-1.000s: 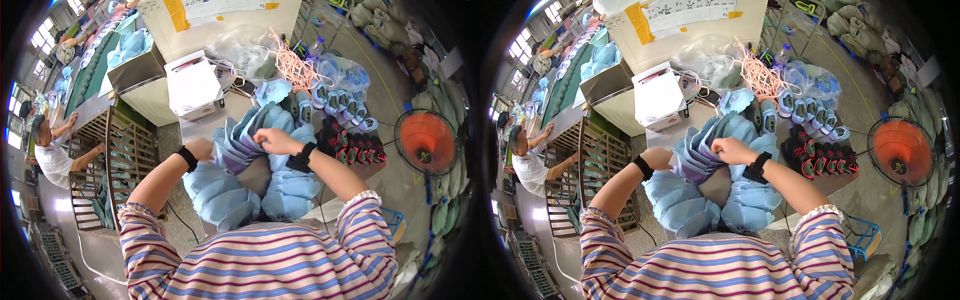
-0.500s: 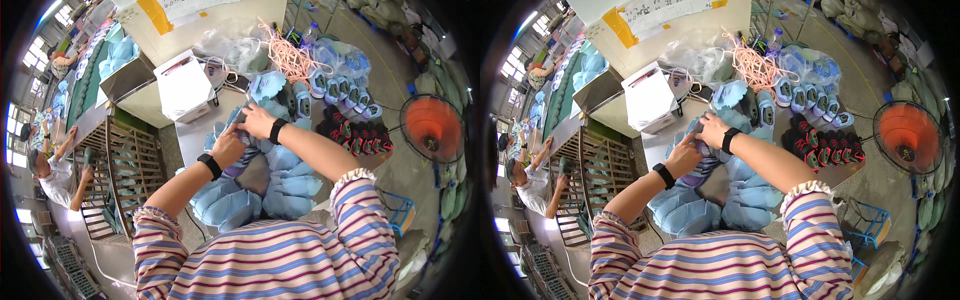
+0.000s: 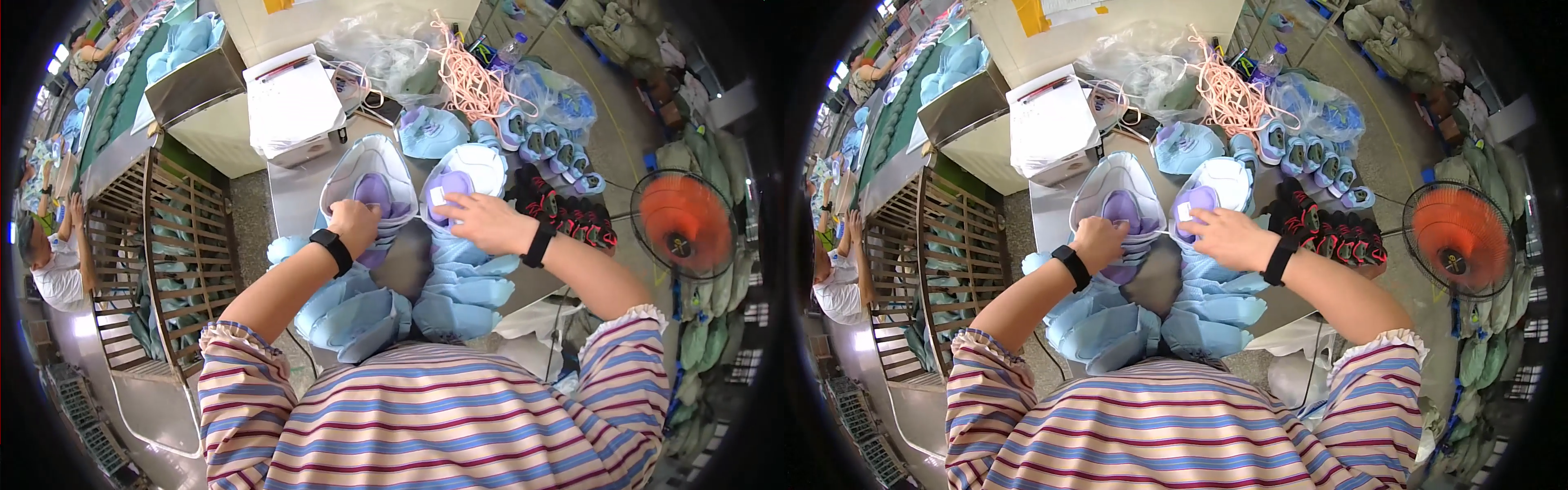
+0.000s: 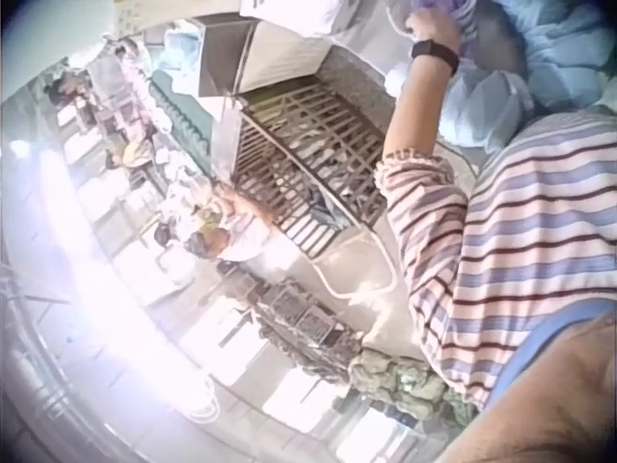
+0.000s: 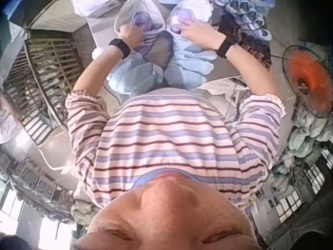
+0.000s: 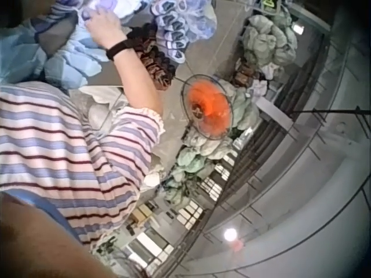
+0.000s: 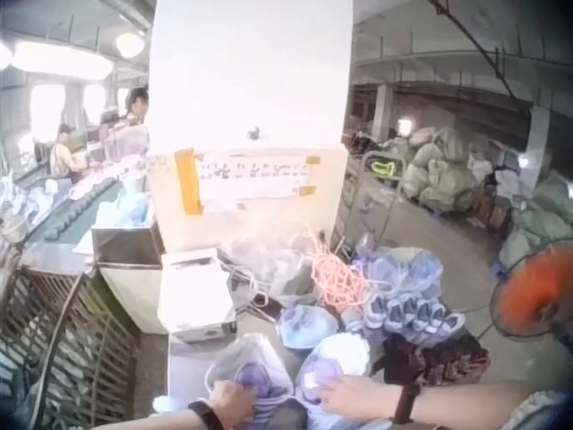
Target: Collecting shoe insoles and completed shoes and arranging them on a workbench.
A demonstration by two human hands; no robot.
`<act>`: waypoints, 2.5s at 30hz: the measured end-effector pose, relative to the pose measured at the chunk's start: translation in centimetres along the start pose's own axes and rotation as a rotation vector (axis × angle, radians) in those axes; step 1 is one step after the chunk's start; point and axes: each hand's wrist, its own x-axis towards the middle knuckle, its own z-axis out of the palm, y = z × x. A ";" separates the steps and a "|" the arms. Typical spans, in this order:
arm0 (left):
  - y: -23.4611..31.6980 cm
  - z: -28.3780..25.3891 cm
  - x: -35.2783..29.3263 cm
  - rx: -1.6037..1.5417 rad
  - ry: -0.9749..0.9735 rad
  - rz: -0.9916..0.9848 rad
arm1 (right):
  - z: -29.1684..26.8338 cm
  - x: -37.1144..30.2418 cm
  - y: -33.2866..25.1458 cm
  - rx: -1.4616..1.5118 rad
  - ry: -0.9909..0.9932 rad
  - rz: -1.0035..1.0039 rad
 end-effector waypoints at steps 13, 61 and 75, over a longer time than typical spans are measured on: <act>2.9 1.3 0.6 -0.033 0.036 0.364 | 6.9 7.6 -1.5 0.153 -0.527 0.560; 0.8 0.5 1.1 -0.601 -0.060 0.223 | 4.6 4.9 -3.1 0.271 0.292 0.351; 0.9 2.9 1.5 -0.224 0.077 -0.111 | -13.7 -4.4 -6.3 1.702 0.324 -0.047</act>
